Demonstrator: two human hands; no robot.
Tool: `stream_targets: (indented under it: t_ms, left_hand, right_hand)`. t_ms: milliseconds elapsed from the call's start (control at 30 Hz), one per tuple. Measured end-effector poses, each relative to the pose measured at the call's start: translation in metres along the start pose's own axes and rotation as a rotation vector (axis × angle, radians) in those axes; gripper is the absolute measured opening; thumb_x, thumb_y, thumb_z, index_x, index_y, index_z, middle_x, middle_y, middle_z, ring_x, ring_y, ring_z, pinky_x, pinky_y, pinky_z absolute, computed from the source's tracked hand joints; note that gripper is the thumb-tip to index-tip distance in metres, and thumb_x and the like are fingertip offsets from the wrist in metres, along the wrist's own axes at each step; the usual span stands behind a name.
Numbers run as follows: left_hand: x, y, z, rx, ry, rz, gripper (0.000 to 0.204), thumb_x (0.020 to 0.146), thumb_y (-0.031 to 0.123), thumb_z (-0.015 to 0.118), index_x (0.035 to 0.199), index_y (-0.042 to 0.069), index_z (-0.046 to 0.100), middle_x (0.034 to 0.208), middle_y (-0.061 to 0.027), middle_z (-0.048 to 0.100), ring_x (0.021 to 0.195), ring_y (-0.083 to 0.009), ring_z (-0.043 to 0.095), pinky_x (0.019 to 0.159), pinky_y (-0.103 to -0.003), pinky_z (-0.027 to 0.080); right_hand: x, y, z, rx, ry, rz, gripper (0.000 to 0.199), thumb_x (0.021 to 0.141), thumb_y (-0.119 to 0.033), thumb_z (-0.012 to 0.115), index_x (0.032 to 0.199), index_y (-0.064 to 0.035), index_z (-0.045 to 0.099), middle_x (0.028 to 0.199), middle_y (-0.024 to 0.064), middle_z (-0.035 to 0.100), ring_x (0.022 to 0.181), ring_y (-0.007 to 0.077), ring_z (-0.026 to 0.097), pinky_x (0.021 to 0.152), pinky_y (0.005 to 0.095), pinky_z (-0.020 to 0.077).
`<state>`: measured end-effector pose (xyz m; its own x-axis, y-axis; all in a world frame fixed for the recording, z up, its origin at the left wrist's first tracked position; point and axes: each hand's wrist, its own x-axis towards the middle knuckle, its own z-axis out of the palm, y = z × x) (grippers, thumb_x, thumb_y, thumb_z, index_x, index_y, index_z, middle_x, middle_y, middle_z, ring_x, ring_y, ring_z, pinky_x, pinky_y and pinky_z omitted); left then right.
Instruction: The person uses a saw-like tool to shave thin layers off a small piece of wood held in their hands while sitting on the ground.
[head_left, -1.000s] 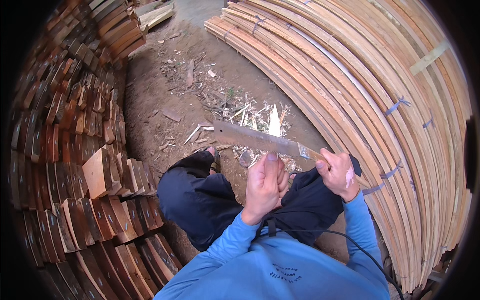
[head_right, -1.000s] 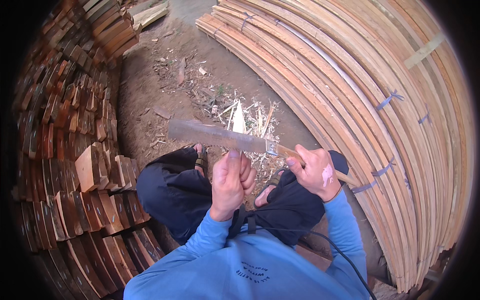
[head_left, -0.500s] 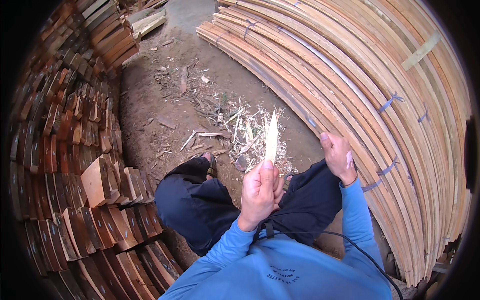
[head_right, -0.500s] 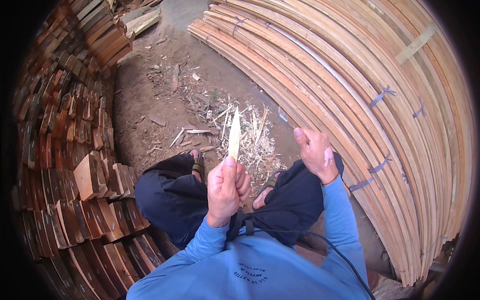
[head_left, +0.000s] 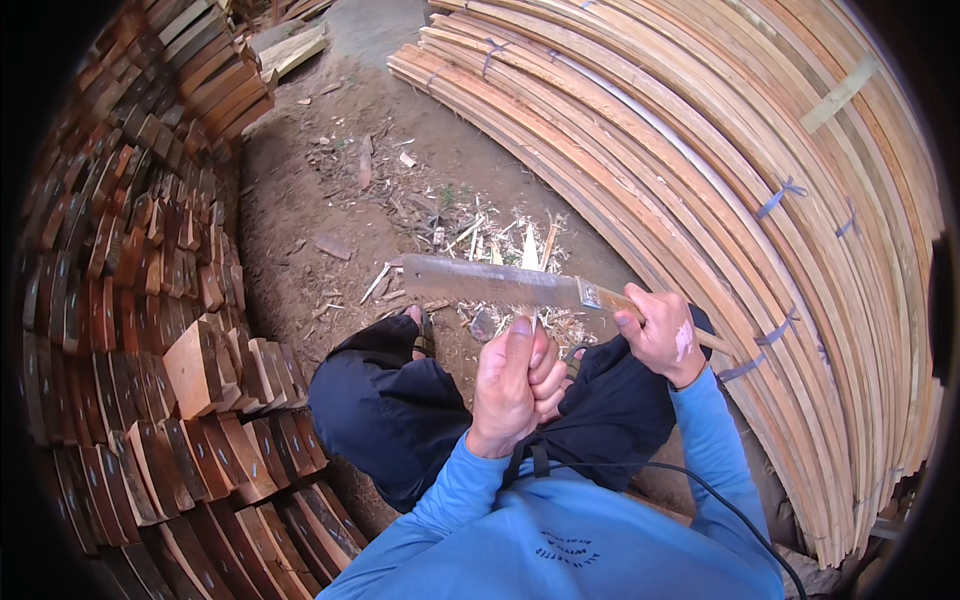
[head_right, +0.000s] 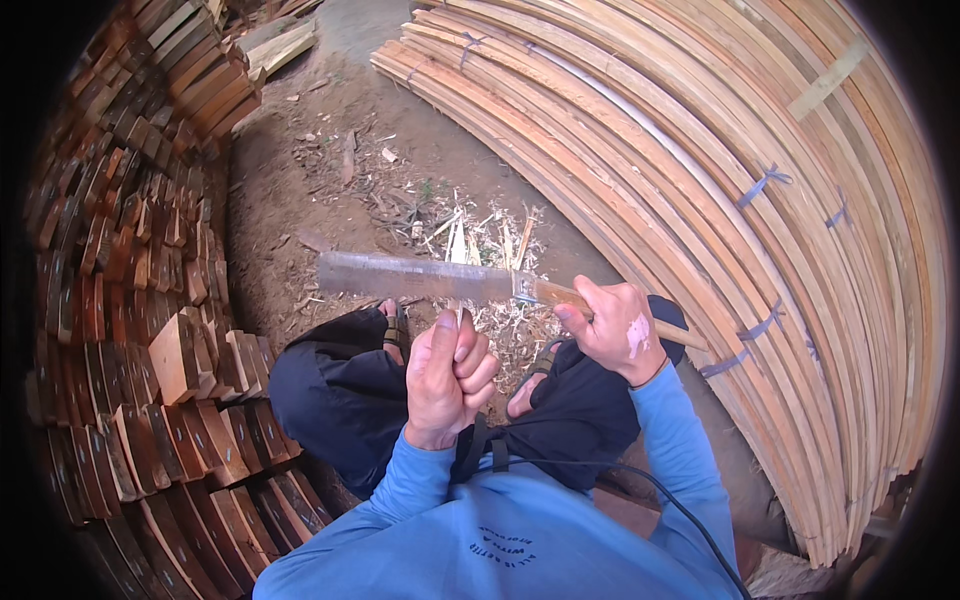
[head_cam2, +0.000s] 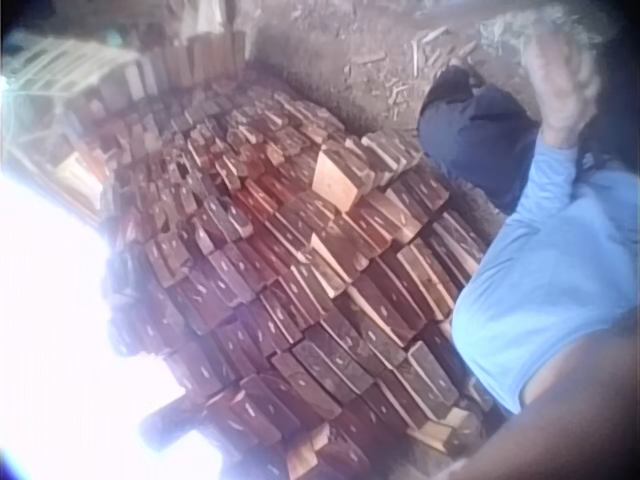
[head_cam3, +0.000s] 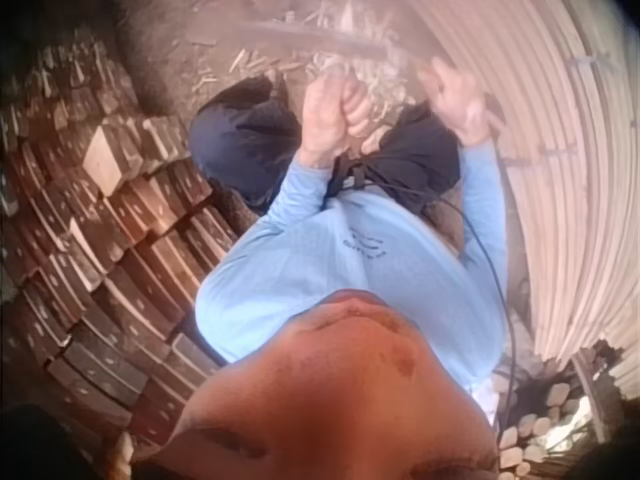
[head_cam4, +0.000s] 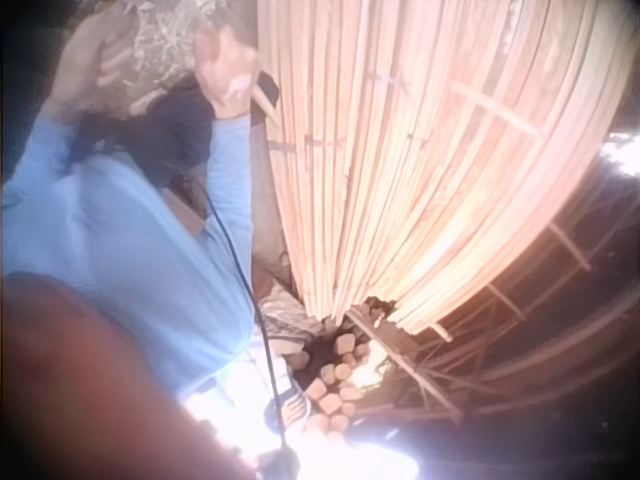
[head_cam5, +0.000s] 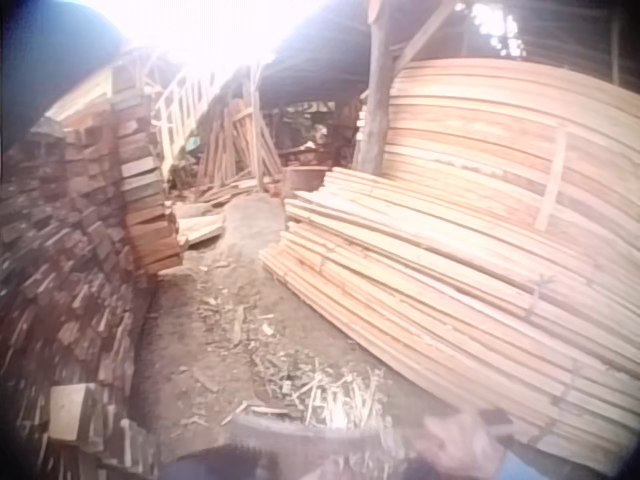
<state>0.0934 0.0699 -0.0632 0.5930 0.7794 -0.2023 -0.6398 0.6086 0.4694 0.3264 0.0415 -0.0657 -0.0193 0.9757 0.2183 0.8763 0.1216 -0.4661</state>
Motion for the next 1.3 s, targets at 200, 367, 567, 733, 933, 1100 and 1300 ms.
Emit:
stream_targets:
  t_ms: [200, 367, 567, 733, 933, 1100, 1300]
  left_hand:
    - [-0.004, -0.001, 0.004, -0.041, -0.041, -0.032, 0.042, 0.112, 0.037, 0.038, 0.078, 0.011, 0.040, 0.059, 0.0061, 0.025, 0.046, -0.0038, 0.017, 0.037, -0.023, 0.013]
    - [0.001, 0.004, 0.001, 0.118, 0.055, 0.133, 0.042, 0.112, 0.035, 0.038, 0.078, 0.011, 0.040, 0.059, 0.0062, 0.026, 0.046, -0.0036, 0.018, 0.037, -0.023, 0.014]
    - [0.002, -0.001, -0.002, 0.160, 0.080, 0.177, 0.042, 0.112, 0.034, 0.038, 0.077, 0.011, 0.038, 0.059, 0.0053, 0.026, 0.046, -0.0040, 0.019, 0.038, -0.024, 0.014]
    - [0.001, 0.002, 0.001, 0.123, 0.070, 0.120, 0.043, 0.112, 0.035, 0.038, 0.077, 0.011, 0.038, 0.059, 0.0049, 0.026, 0.046, -0.0040, 0.018, 0.038, -0.024, 0.013]
    - [-0.008, 0.003, 0.006, 0.059, -0.044, 0.047, 0.040, 0.112, 0.033, 0.038, 0.080, 0.009, 0.040, 0.060, 0.0043, 0.028, 0.045, -0.0045, 0.023, 0.038, -0.024, 0.017]
    - [-0.007, 0.003, 0.013, 0.254, 0.007, 0.190, 0.041, 0.112, 0.033, 0.038, 0.079, 0.009, 0.039, 0.060, 0.0045, 0.028, 0.047, -0.0046, 0.022, 0.039, -0.025, 0.018]
    - [0.000, -0.002, 0.000, 0.443, 0.046, 0.340, 0.040, 0.113, 0.033, 0.037, 0.081, 0.008, 0.042, 0.062, 0.0044, 0.032, 0.049, -0.0050, 0.026, 0.043, -0.024, 0.022]
  right_hand:
    - [0.020, 0.031, 0.012, -0.074, 0.020, 0.195, 0.059, 0.101, -0.054, 0.053, 0.075, -0.0011, 0.059, 0.061, 0.0242, 0.054, 0.062, 0.0443, 0.059, 0.055, 0.0479, 0.0436]
    - [0.023, 0.031, 0.003, 0.068, 0.156, 0.264, 0.061, 0.105, -0.051, 0.048, 0.074, 0.0012, 0.059, 0.060, 0.0244, 0.049, 0.057, 0.0431, 0.052, 0.055, 0.0456, 0.0404]
    - [0.006, -0.004, -0.015, 0.150, -0.092, 0.097, 0.063, 0.104, -0.054, 0.048, 0.070, -0.0009, 0.049, 0.057, 0.0226, 0.045, 0.053, 0.0421, 0.048, 0.051, 0.0444, 0.0382]
    - [-0.007, -0.010, -0.009, 0.139, -0.144, 0.029, 0.059, 0.101, -0.054, 0.053, 0.071, -0.0028, 0.047, 0.057, 0.0232, 0.048, 0.053, 0.0441, 0.052, 0.049, 0.0463, 0.0389]
    - [0.009, 0.017, 0.007, -0.031, -0.003, 0.185, 0.061, 0.104, -0.051, 0.048, 0.072, 0.0009, 0.052, 0.060, 0.0259, 0.047, 0.060, 0.0480, 0.053, 0.054, 0.0489, 0.0388]
    - [0.014, 0.061, 0.005, -0.011, 0.097, 0.322, 0.067, 0.106, -0.052, 0.044, 0.071, 0.0047, 0.052, 0.060, 0.0258, 0.043, 0.057, 0.0420, 0.046, 0.058, 0.0492, 0.0376]
    - [0.004, 0.064, 0.007, 0.141, 0.088, 0.395, 0.070, 0.106, -0.056, 0.041, 0.071, 0.0037, 0.048, 0.058, 0.0157, 0.034, 0.054, 0.0277, 0.037, 0.056, 0.0445, 0.0341]
